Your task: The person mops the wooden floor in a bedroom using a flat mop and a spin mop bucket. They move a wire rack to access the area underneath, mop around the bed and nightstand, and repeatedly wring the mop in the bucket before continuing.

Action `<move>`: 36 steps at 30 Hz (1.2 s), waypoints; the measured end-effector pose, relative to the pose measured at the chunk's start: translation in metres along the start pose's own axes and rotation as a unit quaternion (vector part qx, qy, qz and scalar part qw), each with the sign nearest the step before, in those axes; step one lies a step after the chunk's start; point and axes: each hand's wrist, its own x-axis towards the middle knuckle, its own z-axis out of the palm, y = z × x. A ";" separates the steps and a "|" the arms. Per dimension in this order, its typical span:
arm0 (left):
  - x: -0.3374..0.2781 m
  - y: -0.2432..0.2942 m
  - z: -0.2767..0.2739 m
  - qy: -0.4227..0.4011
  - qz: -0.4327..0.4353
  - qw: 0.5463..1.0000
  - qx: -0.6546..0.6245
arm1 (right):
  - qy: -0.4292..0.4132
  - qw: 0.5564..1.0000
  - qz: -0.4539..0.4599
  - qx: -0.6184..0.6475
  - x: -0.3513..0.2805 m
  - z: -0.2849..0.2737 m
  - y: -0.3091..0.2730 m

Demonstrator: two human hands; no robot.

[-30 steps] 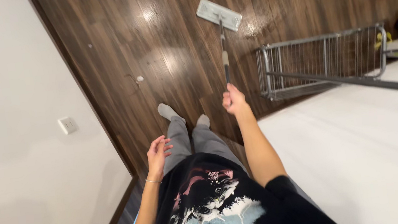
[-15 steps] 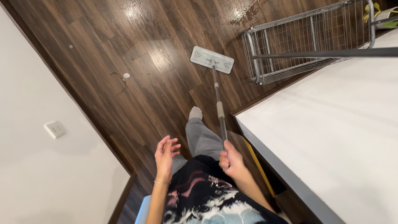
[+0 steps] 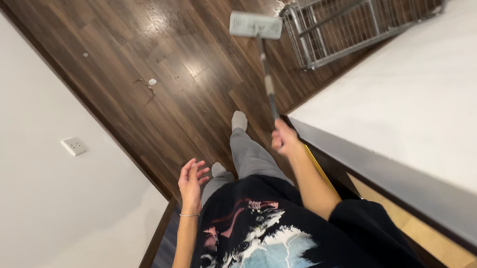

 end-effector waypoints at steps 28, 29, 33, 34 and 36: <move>-0.098 -0.129 -0.150 -0.056 -0.057 0.996 0.032 | 0.095 0.987 -0.028 0.123 -0.078 -0.092 0.275; -0.098 -0.128 -0.147 -0.063 -0.057 0.996 0.035 | 0.121 0.983 -0.029 0.133 -0.081 -0.088 0.292; -0.098 -0.120 -0.122 -0.082 -0.048 0.995 0.038 | 0.179 0.972 -0.046 0.144 -0.078 -0.069 0.297; -0.099 -0.117 -0.119 -0.089 -0.038 0.995 0.034 | 0.184 0.972 -0.048 0.139 -0.075 -0.064 0.295; -0.102 -0.113 -0.116 -0.102 -0.020 0.994 0.029 | 0.164 0.977 -0.078 0.115 -0.060 -0.065 0.252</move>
